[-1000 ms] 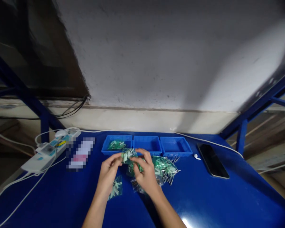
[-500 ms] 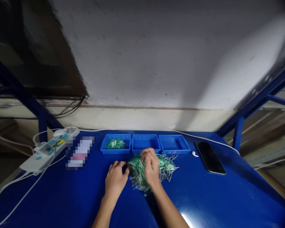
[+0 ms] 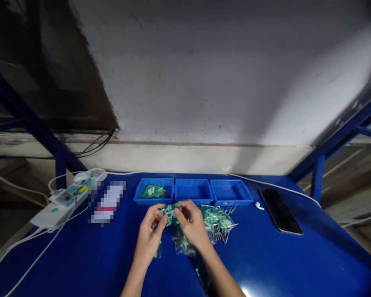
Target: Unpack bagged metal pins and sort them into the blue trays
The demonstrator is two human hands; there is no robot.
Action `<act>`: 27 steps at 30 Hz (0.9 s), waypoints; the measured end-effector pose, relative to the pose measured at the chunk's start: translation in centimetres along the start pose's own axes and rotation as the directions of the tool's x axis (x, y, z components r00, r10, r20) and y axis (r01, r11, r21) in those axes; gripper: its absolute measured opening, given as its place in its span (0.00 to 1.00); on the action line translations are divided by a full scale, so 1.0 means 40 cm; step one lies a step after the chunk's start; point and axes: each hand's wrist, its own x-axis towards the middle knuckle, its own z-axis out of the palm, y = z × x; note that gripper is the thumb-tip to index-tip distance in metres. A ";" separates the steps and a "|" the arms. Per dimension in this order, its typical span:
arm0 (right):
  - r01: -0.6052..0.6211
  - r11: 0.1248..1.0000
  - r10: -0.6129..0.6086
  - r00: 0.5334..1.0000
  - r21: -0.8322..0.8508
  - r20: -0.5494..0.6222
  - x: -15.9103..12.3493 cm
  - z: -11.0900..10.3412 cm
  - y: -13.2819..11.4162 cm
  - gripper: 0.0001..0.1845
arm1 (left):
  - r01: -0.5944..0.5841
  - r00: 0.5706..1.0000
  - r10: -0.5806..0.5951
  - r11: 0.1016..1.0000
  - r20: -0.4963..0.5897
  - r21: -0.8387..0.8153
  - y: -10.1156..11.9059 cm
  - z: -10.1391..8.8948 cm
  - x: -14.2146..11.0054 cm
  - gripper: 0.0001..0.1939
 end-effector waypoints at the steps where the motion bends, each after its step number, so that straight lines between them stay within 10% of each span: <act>1: 0.015 1.000 -0.015 1.000 0.000 0.011 0.000 0.000 -0.001 0.09 | 0.017 1.000 -0.017 1.000 0.005 -0.022 0.004 -0.002 -0.001 0.18; 7: 0.021 1.000 -0.020 0.999 -0.005 0.046 -0.003 0.000 -0.005 0.13 | 0.132 0.989 -0.125 0.988 0.081 -0.085 0.014 -0.012 -0.006 0.15; 13: 0.025 0.999 -0.026 0.998 0.024 0.053 -0.009 0.007 -0.011 0.11 | 0.015 0.994 -0.016 1.000 -0.106 -0.013 -0.006 -0.007 0.003 0.13; 21: -0.350 0.821 0.296 0.936 0.451 0.189 -0.002 0.006 -0.011 0.22 | -0.178 0.976 0.196 0.969 -0.099 0.172 0.000 -0.016 -0.005 0.08; 27: -0.127 0.836 0.168 0.985 0.533 -0.029 0.002 0.009 0.003 0.19 | -0.282 0.958 0.284 0.911 0.037 0.301 -0.001 -0.023 -0.022 0.09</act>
